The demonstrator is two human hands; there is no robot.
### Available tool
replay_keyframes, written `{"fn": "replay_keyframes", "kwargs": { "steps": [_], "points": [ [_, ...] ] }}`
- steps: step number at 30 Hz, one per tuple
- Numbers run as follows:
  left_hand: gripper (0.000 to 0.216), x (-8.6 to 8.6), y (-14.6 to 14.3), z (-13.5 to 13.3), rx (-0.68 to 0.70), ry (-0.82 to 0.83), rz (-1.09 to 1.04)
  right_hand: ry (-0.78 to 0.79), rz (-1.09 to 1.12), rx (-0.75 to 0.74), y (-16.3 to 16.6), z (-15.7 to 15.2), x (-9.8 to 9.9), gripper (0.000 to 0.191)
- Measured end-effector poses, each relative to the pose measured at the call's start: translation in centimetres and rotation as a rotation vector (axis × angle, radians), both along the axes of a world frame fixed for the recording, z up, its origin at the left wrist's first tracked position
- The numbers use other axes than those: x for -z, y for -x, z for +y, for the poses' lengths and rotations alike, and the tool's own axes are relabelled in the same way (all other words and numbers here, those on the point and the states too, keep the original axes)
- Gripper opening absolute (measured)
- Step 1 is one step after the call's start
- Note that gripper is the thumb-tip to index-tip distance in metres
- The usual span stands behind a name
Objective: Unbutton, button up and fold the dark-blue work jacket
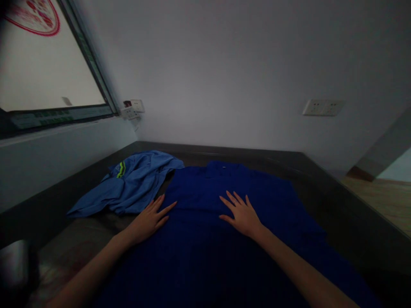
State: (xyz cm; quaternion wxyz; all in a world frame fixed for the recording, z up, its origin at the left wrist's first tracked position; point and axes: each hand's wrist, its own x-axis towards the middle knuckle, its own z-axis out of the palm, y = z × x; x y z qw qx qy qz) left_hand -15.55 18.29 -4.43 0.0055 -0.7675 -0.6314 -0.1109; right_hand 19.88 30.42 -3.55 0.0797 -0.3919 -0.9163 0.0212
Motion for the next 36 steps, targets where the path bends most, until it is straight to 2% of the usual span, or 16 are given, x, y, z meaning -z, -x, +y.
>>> {"fn": "replay_keyframes", "kwargs": {
  "steps": [4, 8, 10, 14, 16, 19, 22, 26, 31, 36],
  "points": [
    [0.056, -0.2, -0.1, 0.0, -0.026, 0.018, -0.016, 0.044, 0.016, -0.003, -0.3, 0.2, 0.8, 0.072],
    [0.056, -1.3, -0.3, 1.8, -0.077, -0.025, -0.042, 0.036, 0.056, -0.034, -0.6, -0.3, -0.2, 0.079],
    [0.050, -2.1, -0.6, 4.1, -0.054, -0.054, -0.036, 0.003, 0.117, -0.044, -1.4, -1.1, -1.2, 0.076],
    [0.044, -2.9, -1.7, 10.4, -0.020, -0.029, -0.029, -0.026, 0.237, -0.035, -5.2, -3.1, -2.9, 0.039],
    [0.046, -2.5, -2.3, 13.1, -0.065, -0.009, -0.024, -0.005, 0.239, -0.013, -7.7, -4.1, -3.0, 0.032],
    [0.048, -1.0, -2.7, 15.4, -0.138, 0.000, -0.016, 0.040, 0.182, 0.007, -11.1, -5.3, -2.2, 0.037],
    [0.049, 0.5, -2.4, 15.9, -0.192, 0.004, -0.001, 0.110, 0.087, -0.019, -13.4, -6.1, -0.7, 0.050],
    [0.050, 1.6, -2.0, 16.0, -0.238, 0.011, 0.018, 0.177, 0.010, -0.046, -14.8, -6.6, 0.6, 0.053],
    [0.050, 1.7, -1.9, 16.1, -0.253, 0.005, 0.037, 0.207, -0.003, -0.073, -15.2, -6.6, 0.5, 0.053],
    [0.049, 0.7, -2.7, 15.3, -0.267, -0.068, 0.052, 0.241, 0.012, -0.059, -14.9, -6.6, -0.1, 0.051]
  ]
}}
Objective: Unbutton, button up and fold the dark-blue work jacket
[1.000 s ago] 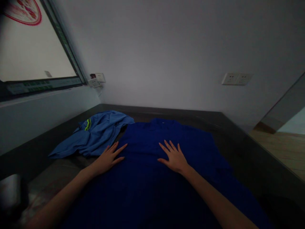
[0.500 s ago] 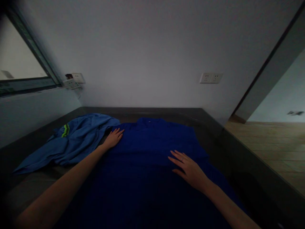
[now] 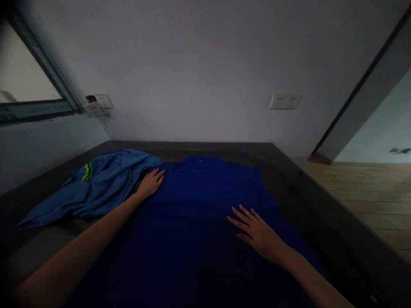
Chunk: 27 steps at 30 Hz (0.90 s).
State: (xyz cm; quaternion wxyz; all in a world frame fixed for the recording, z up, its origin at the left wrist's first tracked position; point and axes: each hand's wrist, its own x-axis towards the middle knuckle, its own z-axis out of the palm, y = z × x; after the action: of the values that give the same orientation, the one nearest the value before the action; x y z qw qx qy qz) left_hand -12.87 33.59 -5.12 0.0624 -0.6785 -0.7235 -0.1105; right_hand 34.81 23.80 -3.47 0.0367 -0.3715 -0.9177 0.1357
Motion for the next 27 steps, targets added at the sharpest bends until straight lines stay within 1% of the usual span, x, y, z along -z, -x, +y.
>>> {"fn": "replay_keyframes", "kwargs": {
  "steps": [2, 4, 5, 7, 10, 12, 14, 17, 19, 22, 27],
  "points": [
    [0.047, -0.7, -0.8, -0.6, 0.030, -0.069, 0.017, 0.014, 0.001, 0.006, 0.3, 0.0, -0.5, 0.049],
    [0.045, -1.2, -1.8, -1.4, 0.074, -0.108, 0.009, -0.014, -0.005, 0.028, 0.8, 0.0, -1.2, 0.047],
    [0.044, -1.4, -2.4, -1.7, 0.099, -0.099, -0.010, -0.045, -0.009, 0.044, 1.1, 0.1, -1.6, 0.045],
    [0.045, -1.3, -3.5, -2.4, 0.143, -0.031, -0.061, -0.115, -0.010, 0.073, 2.1, 0.5, -2.3, 0.043],
    [0.050, -0.6, -4.6, -3.3, 0.197, 0.073, -0.084, -0.176, 0.023, 0.102, 3.4, 1.8, -2.6, 0.046],
    [0.052, 0.0, -5.0, -3.6, 0.198, 0.094, -0.061, -0.197, 0.025, 0.117, 3.9, 2.8, -2.2, 0.050],
    [0.054, 0.3, -5.0, -3.8, 0.193, 0.093, -0.037, -0.202, -0.005, 0.123, 3.9, 3.7, -1.2, 0.055],
    [0.054, 0.5, -5.0, -3.8, 0.195, 0.083, -0.020, -0.195, -0.036, 0.126, 3.4, 4.3, 0.3, 0.057],
    [0.053, 0.4, -5.1, -3.8, 0.186, 0.074, -0.012, -0.205, -0.039, 0.127, 3.1, 4.4, 1.0, 0.056],
    [0.053, 0.3, -5.3, -3.8, 0.172, 0.076, -0.014, -0.220, -0.044, 0.120, 2.9, 4.5, 1.5, 0.056],
    [0.052, 0.3, -5.1, -3.8, 0.177, 0.064, -0.051, -0.225, -0.038, 0.124, 2.9, 4.6, 1.4, 0.056]
  ]
}}
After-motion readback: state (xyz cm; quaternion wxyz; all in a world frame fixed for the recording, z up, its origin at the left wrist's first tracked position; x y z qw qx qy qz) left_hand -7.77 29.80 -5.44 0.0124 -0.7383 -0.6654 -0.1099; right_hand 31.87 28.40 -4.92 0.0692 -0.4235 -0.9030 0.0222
